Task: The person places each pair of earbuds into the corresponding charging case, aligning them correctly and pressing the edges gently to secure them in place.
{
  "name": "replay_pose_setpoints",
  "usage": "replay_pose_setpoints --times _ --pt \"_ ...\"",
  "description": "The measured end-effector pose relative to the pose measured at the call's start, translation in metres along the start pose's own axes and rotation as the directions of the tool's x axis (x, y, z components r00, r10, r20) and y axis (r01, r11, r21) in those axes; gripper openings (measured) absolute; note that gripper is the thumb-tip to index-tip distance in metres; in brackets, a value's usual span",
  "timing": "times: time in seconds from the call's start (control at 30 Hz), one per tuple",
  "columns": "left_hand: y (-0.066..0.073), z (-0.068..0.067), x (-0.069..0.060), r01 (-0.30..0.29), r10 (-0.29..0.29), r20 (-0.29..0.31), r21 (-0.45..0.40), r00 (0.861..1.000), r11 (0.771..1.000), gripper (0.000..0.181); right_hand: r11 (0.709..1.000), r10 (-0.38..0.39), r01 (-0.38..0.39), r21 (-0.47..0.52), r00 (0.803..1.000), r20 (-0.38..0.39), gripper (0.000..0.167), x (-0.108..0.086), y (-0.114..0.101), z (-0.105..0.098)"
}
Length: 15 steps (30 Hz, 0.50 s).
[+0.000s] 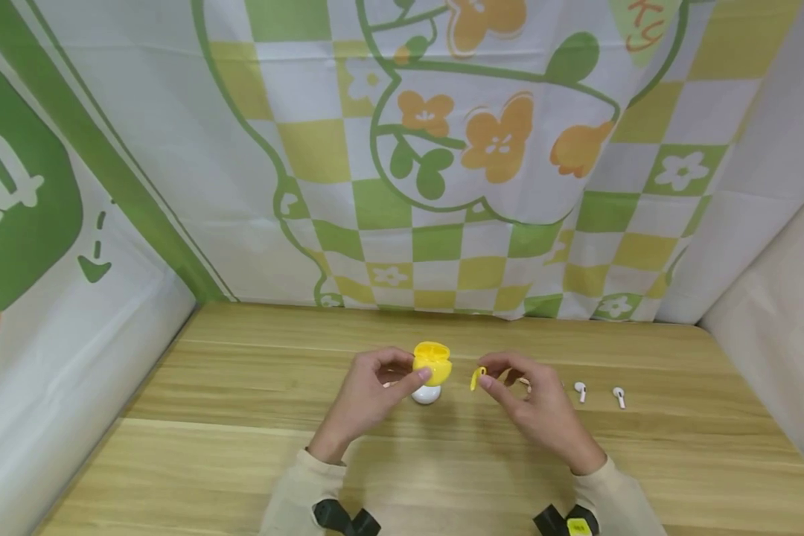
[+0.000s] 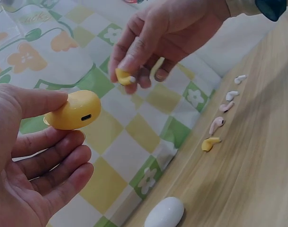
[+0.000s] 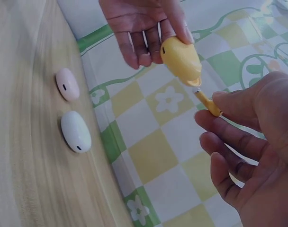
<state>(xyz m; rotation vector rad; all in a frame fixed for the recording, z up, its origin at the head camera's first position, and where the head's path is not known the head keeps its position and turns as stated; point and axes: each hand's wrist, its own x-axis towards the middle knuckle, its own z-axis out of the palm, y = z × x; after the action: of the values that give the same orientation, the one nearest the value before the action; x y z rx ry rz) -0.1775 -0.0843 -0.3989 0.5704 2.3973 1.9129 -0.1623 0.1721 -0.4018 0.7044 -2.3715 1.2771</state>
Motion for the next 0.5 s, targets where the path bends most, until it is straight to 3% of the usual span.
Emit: replay_pose_setpoints --times 0.23,0.5 --pt "0.0010 0.0038 -0.0004 0.007 -0.008 0.028 0.010 1.000 1.000 0.025 0.998 -0.042 0.046 0.036 0.994 -0.097 0.023 0.0021 -0.0063 -0.0029" --pt "0.0021 0.0071 -0.0003 -0.009 0.008 0.050 0.024 0.999 1.000 0.022 0.996 -0.069 0.077 0.054 0.989 -0.128 0.026 0.0026 -0.0081 -0.0033"
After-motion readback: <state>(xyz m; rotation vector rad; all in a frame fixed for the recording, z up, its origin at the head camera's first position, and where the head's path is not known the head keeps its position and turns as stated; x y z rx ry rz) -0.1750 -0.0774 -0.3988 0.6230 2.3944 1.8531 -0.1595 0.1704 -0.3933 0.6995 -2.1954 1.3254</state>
